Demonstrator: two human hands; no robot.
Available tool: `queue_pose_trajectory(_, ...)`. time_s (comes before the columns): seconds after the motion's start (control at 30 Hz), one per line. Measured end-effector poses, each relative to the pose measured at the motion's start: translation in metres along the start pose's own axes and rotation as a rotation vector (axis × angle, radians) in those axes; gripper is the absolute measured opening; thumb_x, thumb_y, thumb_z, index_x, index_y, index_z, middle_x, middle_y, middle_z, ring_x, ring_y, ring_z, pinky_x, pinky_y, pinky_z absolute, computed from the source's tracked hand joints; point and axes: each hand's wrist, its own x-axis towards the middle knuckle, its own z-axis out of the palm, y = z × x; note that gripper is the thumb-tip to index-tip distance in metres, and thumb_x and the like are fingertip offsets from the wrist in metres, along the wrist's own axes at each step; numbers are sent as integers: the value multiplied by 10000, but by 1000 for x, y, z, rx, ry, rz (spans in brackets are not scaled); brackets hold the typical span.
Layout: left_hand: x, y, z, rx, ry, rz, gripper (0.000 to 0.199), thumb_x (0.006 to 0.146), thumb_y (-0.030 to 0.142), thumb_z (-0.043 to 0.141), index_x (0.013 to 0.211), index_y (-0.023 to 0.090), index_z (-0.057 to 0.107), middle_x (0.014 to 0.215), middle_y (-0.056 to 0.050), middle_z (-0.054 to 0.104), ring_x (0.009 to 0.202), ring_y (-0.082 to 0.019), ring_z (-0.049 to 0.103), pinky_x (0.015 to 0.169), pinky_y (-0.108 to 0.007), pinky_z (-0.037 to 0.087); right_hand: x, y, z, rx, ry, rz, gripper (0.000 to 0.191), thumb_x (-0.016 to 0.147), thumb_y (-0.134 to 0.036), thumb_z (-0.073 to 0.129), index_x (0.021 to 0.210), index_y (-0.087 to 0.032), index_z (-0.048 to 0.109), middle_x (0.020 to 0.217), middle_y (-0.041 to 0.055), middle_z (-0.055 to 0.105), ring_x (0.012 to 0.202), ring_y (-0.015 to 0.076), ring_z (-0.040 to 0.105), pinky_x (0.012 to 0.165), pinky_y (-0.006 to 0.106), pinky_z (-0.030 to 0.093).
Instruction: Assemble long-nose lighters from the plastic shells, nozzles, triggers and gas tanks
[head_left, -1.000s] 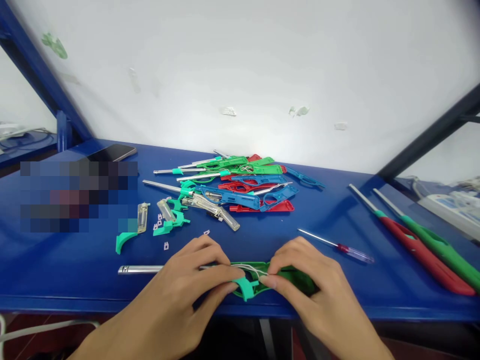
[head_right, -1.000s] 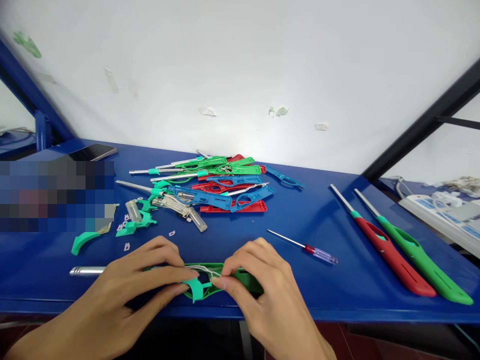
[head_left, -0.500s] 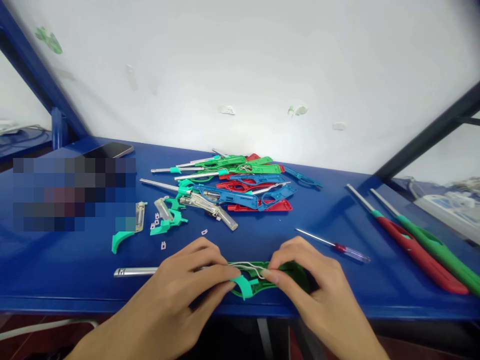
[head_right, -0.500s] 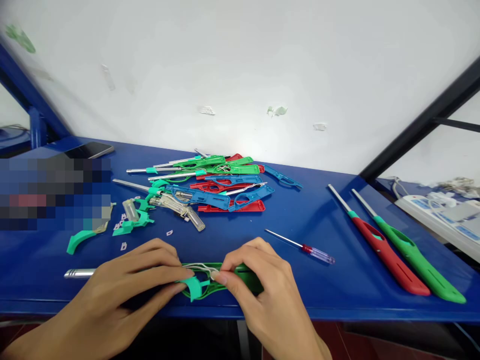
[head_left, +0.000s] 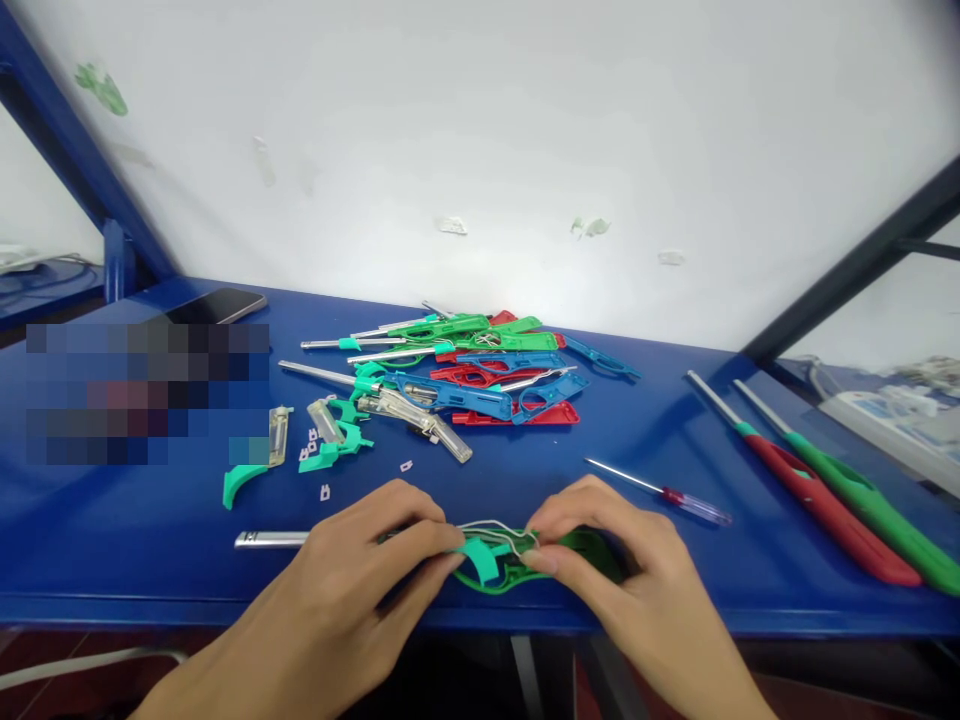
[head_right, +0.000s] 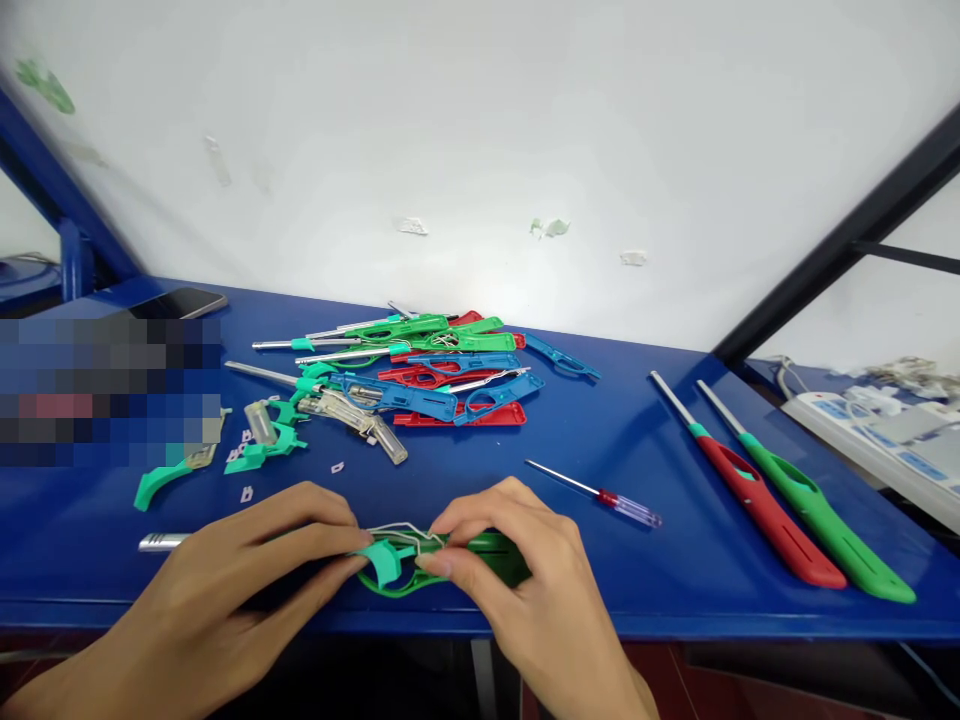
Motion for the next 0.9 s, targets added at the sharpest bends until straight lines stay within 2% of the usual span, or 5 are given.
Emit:
queue_pose_trajectory(0.17,1,0,0,17,10,2,261,1076,41,588,1135,259,718,1065,0,697,903,-120,723,841,-204,583,0,1,0,-57,24,-32,72,935,-276,874,923,-329,826,918,-66,867,809,173,805,789,263,594)
queue_pose_trajectory(0.33,-1,-3,2,50,-10,8,234,1113,59,549,1157,234,697,1113,-34,645,935,-137,701,878,-233,592,-2,4,-2,-81,-5,-42,99,941,-298,884,1008,-354,838,927,-68,873,828,173,801,757,240,610)
queue_pose_trajectory(0.53,-4,-2,3,120,-47,29,257,1181,157,448,1161,221,696,1175,-61,637,978,-158,719,900,-266,614,-2,4,-2,-77,14,-68,114,917,-282,915,930,-356,829,876,-89,859,797,156,783,729,218,608)
queue_pose_trajectory(0.73,2,2,1,183,-26,49,368,1196,188,397,1038,207,728,1152,-75,686,979,-182,766,883,-299,658,-3,4,1,-64,65,-86,138,890,-249,937,856,-318,821,850,-62,845,769,163,790,729,223,642)
queue_pose_trajectory(0.9,5,5,-1,245,-22,95,436,1204,184,360,1002,203,746,1147,-74,743,1148,-197,770,987,-279,662,-4,6,2,-63,88,-149,157,883,-213,936,856,-304,810,841,-53,834,753,153,776,698,206,653)
